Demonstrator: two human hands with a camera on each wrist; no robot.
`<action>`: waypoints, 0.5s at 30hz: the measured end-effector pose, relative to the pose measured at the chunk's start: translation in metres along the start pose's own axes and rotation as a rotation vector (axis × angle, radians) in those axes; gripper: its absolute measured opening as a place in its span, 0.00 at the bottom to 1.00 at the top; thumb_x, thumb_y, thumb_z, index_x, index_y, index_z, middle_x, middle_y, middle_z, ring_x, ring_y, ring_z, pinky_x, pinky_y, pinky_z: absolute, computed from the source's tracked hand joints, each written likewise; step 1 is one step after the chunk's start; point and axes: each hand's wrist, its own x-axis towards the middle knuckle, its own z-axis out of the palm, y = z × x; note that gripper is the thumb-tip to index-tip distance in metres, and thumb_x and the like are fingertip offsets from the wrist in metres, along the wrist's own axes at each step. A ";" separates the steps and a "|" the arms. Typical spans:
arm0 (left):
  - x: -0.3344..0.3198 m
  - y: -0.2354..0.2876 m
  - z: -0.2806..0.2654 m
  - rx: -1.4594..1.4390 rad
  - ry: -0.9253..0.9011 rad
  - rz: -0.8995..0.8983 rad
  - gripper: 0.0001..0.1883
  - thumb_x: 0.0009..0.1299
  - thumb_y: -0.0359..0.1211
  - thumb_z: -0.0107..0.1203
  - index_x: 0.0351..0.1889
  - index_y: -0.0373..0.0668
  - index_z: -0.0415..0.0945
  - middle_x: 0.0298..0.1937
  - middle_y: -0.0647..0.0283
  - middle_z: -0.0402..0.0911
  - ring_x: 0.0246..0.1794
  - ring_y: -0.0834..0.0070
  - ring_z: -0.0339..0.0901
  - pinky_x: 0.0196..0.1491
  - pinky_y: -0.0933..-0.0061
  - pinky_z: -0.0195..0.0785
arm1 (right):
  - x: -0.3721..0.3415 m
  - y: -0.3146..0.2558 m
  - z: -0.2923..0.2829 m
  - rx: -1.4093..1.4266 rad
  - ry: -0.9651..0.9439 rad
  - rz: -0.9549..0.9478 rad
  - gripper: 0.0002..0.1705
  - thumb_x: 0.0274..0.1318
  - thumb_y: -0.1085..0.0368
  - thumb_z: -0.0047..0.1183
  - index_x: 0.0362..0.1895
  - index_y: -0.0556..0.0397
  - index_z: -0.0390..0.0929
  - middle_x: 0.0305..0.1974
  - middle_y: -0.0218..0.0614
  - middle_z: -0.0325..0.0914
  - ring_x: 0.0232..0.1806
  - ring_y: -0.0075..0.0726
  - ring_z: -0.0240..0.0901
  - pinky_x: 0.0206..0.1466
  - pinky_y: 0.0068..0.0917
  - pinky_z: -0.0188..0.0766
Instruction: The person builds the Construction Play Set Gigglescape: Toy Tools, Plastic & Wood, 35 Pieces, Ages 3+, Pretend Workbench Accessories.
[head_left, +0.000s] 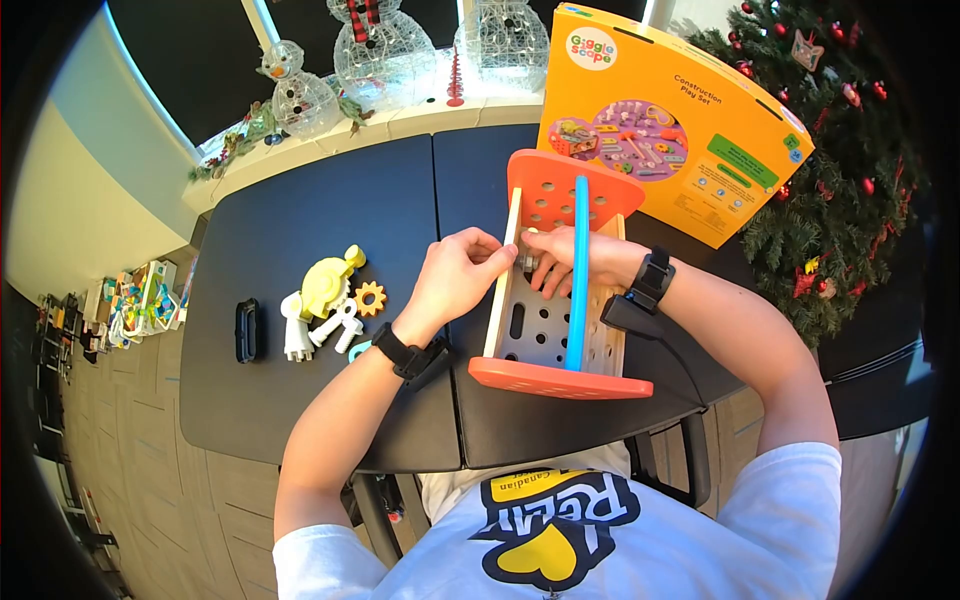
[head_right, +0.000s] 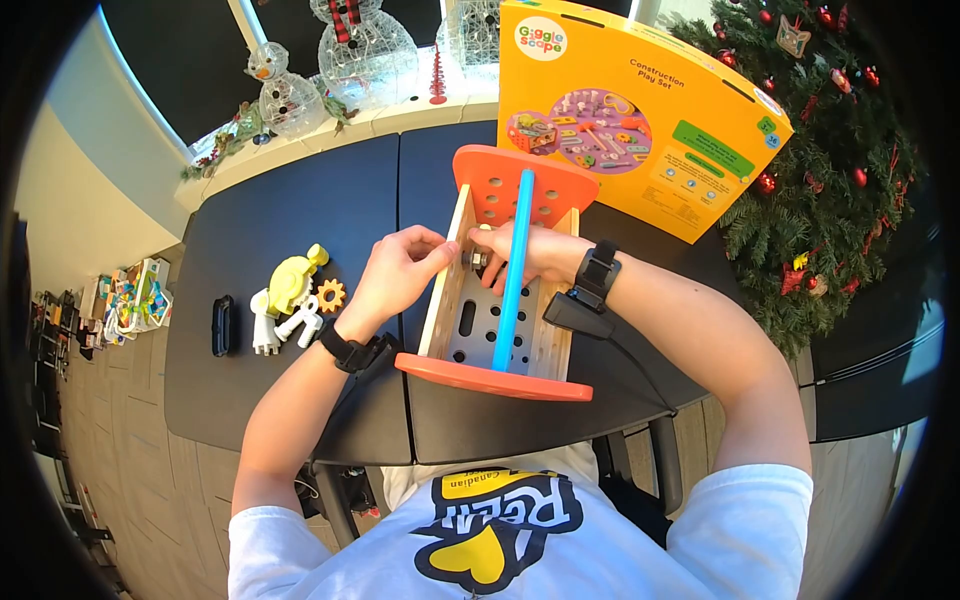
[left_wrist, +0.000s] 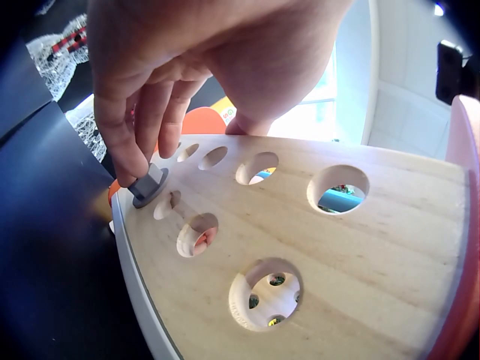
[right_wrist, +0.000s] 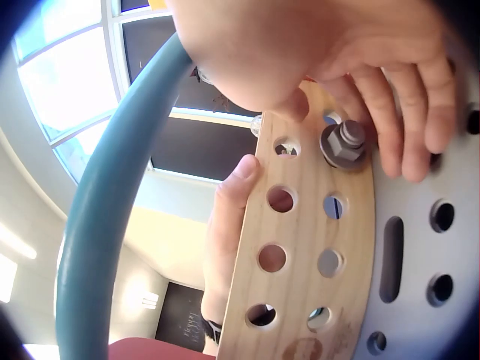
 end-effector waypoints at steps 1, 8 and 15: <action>0.000 0.000 0.000 -0.002 0.000 -0.001 0.24 0.73 0.48 0.66 0.45 0.31 0.85 0.41 0.50 0.91 0.45 0.64 0.90 0.53 0.67 0.81 | -0.004 -0.003 0.000 0.029 0.009 -0.016 0.35 0.78 0.37 0.44 0.60 0.60 0.76 0.44 0.42 0.84 0.42 0.32 0.84 0.38 0.26 0.80; 0.000 -0.001 0.000 0.016 0.006 0.004 0.24 0.73 0.48 0.65 0.45 0.31 0.85 0.41 0.50 0.91 0.45 0.63 0.90 0.52 0.66 0.81 | 0.005 0.015 -0.005 -0.020 -0.006 -0.228 0.29 0.72 0.46 0.60 0.60 0.59 0.76 0.44 0.39 0.82 0.44 0.30 0.84 0.38 0.26 0.81; 0.001 0.000 0.000 0.008 -0.002 -0.002 0.24 0.73 0.48 0.66 0.45 0.31 0.85 0.41 0.50 0.91 0.45 0.64 0.90 0.52 0.66 0.81 | 0.007 0.010 -0.004 0.015 0.000 -0.059 0.31 0.78 0.42 0.49 0.59 0.60 0.76 0.45 0.40 0.82 0.44 0.33 0.85 0.40 0.27 0.81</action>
